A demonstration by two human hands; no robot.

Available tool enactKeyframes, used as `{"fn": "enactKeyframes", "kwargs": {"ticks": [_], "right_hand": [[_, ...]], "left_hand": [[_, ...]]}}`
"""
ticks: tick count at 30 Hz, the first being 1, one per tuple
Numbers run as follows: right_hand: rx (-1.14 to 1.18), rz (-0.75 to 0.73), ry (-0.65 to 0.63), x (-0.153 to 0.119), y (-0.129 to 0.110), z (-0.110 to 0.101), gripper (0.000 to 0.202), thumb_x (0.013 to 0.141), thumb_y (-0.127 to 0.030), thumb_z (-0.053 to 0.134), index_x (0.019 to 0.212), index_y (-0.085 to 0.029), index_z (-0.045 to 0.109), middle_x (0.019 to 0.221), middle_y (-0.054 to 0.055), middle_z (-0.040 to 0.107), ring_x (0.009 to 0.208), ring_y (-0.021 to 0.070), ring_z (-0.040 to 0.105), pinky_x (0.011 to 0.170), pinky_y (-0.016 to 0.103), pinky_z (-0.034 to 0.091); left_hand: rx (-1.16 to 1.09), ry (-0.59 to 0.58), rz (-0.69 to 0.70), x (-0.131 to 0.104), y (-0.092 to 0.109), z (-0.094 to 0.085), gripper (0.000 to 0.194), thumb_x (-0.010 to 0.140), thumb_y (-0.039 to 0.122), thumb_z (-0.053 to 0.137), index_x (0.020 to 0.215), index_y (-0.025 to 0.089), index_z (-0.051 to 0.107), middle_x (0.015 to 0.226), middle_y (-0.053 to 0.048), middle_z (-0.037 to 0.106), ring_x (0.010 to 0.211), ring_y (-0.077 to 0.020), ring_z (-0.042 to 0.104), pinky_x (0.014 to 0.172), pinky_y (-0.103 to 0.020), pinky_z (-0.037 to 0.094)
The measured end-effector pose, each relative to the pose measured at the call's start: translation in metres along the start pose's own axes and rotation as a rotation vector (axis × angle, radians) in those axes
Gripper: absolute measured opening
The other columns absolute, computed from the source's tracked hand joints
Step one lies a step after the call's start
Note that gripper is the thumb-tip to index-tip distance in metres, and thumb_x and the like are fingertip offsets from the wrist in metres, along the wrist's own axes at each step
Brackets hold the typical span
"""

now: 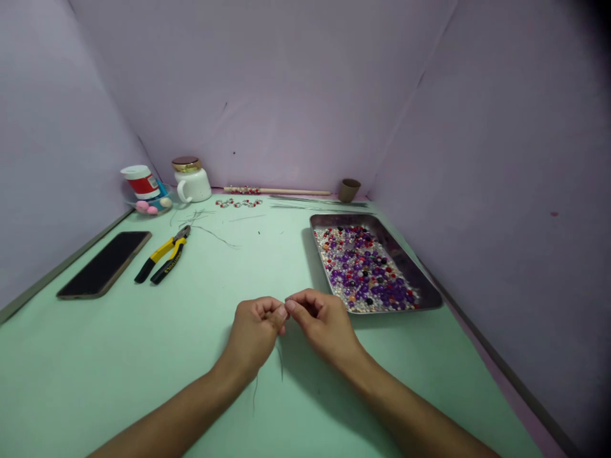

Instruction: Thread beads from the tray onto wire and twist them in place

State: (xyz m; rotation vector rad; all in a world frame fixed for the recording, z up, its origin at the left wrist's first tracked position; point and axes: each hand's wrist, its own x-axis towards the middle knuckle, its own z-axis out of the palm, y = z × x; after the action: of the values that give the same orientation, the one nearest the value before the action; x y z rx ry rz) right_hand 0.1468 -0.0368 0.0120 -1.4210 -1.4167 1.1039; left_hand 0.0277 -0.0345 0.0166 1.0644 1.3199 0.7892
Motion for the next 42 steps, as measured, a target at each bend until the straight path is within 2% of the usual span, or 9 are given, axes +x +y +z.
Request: {"fn": "enactKeyframes", "kwargs": {"ticks": [4,9,14,19,24,29,34,42], "right_hand": [[0.147,0.081,-0.026,0.0047,-0.0016,-0.0034,0.013,0.065,-0.025,0.057,0.060,-0.013,0.060,0.056,0.002,0.059,0.051,0.0117,0.050,0.052,0.024,0.038],[0.329,0.074,-0.028,0.0070,0.0022,-0.0030,0.013,0.064,-0.024,0.059,0.060,-0.013,0.061,0.057,0.002,0.061,0.053,0.0103,0.051,0.053,0.023,0.039],[0.424,0.081,-0.034,0.0060,0.0031,-0.0007,0.013,0.064,-0.026,0.062,0.063,-0.013,0.064,0.056,0.001,0.061,0.052,0.0096,0.052,0.053,0.022,0.040],[0.410,0.082,-0.010,0.0046,0.0031,0.0018,0.015,0.059,-0.024,0.066,0.068,-0.012,0.066,0.064,0.004,0.066,0.058,0.0124,0.056,0.058,0.025,0.042],[0.377,0.042,0.010,0.0024,0.0001,0.0020,0.014,0.061,-0.024,0.064,0.068,-0.013,0.066,0.064,0.005,0.066,0.058,0.0132,0.056,0.057,0.026,0.043],[0.269,-0.013,0.019,0.0005,-0.0052,0.0002,0.013,0.064,-0.024,0.061,0.069,-0.014,0.066,0.062,0.004,0.065,0.058,0.0141,0.056,0.057,0.027,0.043],[0.222,-0.038,0.021,0.0010,-0.0027,0.0006,0.013,0.065,-0.026,0.060,0.068,-0.014,0.065,0.059,0.002,0.062,0.056,0.0132,0.053,0.055,0.026,0.042],[0.261,-0.018,0.022,-0.0001,-0.0042,-0.0010,0.011,0.063,-0.025,0.060,0.063,-0.014,0.060,0.054,0.000,0.057,0.050,0.0106,0.047,0.051,0.024,0.038]], "left_hand": [[-0.024,-0.037,-0.023,-0.0025,0.0020,-0.0019,0.028,0.069,0.029,0.052,0.046,0.017,0.040,0.034,0.009,0.029,0.029,-0.0019,0.019,0.032,-0.018,0.011],[-0.143,-0.129,-0.054,-0.0031,0.0055,-0.0063,0.019,0.067,0.021,0.052,0.050,0.016,0.044,0.037,0.010,0.026,0.032,-0.0011,0.016,0.033,-0.016,0.011],[-0.195,-0.092,-0.030,-0.0050,0.0072,-0.0067,0.011,0.064,0.019,0.054,0.056,0.014,0.049,0.041,0.008,0.034,0.034,-0.0006,0.019,0.033,-0.015,0.013],[-0.216,-0.053,-0.010,-0.0059,0.0065,-0.0052,0.007,0.062,0.018,0.054,0.057,0.014,0.052,0.041,0.008,0.033,0.033,-0.0002,0.019,0.033,-0.015,0.013],[-0.282,-0.027,-0.030,-0.0057,0.0082,-0.0041,0.007,0.061,0.019,0.056,0.060,0.013,0.052,0.042,0.008,0.037,0.032,0.0006,0.018,0.032,-0.015,0.011],[-0.342,-0.068,-0.058,-0.0052,0.0104,-0.0063,0.011,0.061,0.021,0.059,0.058,0.013,0.051,0.043,0.008,0.037,0.033,0.0008,0.018,0.032,-0.015,0.009],[-0.300,-0.034,-0.045,-0.0037,0.0081,-0.0071,0.021,0.063,0.026,0.061,0.052,0.013,0.049,0.040,0.008,0.034,0.033,0.0007,0.018,0.032,-0.015,0.010],[-0.254,-0.032,-0.014,-0.0039,0.0082,-0.0073,0.021,0.064,0.025,0.059,0.051,0.013,0.050,0.038,0.008,0.035,0.032,0.0004,0.019,0.032,-0.015,0.011]]}}
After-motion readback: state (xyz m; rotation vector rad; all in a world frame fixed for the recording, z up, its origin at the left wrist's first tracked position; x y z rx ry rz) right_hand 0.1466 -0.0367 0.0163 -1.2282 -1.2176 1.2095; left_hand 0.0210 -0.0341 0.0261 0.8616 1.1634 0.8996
